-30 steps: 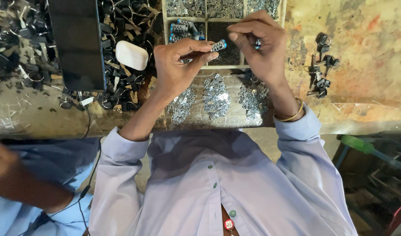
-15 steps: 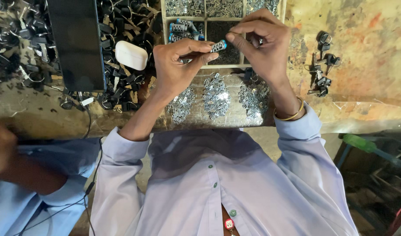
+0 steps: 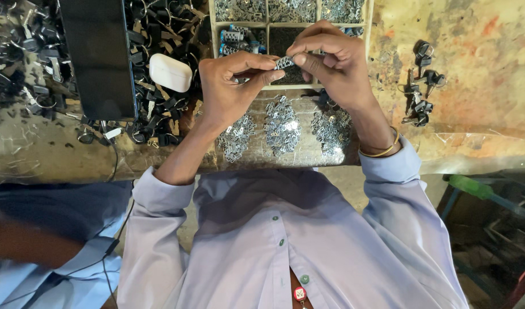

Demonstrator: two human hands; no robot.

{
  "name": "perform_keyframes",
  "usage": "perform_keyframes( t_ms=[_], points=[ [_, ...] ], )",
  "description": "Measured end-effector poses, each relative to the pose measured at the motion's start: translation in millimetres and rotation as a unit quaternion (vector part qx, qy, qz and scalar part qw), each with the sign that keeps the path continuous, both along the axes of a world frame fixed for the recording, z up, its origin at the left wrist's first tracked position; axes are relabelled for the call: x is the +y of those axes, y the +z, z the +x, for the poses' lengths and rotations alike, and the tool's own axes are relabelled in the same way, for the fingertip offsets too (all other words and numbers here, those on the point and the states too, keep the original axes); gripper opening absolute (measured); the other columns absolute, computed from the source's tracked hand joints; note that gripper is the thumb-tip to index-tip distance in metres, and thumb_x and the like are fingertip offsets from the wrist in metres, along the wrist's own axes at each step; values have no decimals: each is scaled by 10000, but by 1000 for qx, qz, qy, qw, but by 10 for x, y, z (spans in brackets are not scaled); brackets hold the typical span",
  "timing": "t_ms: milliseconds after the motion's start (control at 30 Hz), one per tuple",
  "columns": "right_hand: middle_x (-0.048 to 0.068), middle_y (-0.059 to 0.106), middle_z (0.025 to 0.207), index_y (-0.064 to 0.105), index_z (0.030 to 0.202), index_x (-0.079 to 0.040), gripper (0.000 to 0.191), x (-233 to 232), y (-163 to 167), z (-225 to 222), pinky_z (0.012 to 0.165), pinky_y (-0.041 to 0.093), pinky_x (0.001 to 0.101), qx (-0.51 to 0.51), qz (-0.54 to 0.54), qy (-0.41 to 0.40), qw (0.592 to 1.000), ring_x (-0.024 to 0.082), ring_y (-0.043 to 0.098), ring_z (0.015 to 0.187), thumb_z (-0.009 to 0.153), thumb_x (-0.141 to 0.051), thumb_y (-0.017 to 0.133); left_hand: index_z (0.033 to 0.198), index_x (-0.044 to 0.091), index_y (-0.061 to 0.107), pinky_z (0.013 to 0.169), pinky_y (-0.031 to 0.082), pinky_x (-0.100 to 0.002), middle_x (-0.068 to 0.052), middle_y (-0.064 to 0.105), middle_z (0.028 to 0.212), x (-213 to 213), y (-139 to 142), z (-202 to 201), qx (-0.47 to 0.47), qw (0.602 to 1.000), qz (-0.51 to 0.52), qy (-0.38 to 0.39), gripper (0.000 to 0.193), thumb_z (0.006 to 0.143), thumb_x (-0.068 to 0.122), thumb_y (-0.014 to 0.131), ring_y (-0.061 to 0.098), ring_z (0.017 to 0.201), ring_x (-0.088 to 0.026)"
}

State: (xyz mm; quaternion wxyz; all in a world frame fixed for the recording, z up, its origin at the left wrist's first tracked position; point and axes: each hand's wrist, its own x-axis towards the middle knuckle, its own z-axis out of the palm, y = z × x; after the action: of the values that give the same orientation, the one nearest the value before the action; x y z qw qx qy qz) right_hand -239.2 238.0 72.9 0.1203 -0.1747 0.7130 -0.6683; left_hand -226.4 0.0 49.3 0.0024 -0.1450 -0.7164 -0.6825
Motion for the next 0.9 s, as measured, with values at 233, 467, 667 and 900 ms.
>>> perform_keyframes(
  t_ms=[233,467,667,900],
  points=[
    [71,641,1174,743,1186,-30,126,-25,116,-40,799,540,291,197,127,31,972,184,659,973,1085,44,756,1028,6,771,857,671,-278,-111,791,1035,-5,-5,12,-8,1000,2,1,152,904,-10,858,788,969,-173],
    [110,680,1189,749,1281,-40,262,-10,205,8,727,495,304,165,221,24,961,169,632,883,1028,14,790,1051,9,767,838,663,-276,-121,793,1054,-8,1,4,17,999,-36,2,164,915,13,859,802,969,-191],
    [92,694,1121,750,1238,-62,224,-61,88,-83,792,552,325,189,128,-40,973,210,663,933,1033,15,795,1042,-7,762,859,671,-272,-133,788,1068,19,19,-7,20,1000,-12,2,163,916,11,864,798,996,-191],
    [20,635,912,809,1041,-121,174,387,453,48,842,403,409,263,391,33,882,210,568,893,892,-81,891,1081,-16,738,888,656,-267,-112,787,1061,11,29,18,-3,1000,29,-1,149,970,-17,838,784,991,-151]
  ],
)
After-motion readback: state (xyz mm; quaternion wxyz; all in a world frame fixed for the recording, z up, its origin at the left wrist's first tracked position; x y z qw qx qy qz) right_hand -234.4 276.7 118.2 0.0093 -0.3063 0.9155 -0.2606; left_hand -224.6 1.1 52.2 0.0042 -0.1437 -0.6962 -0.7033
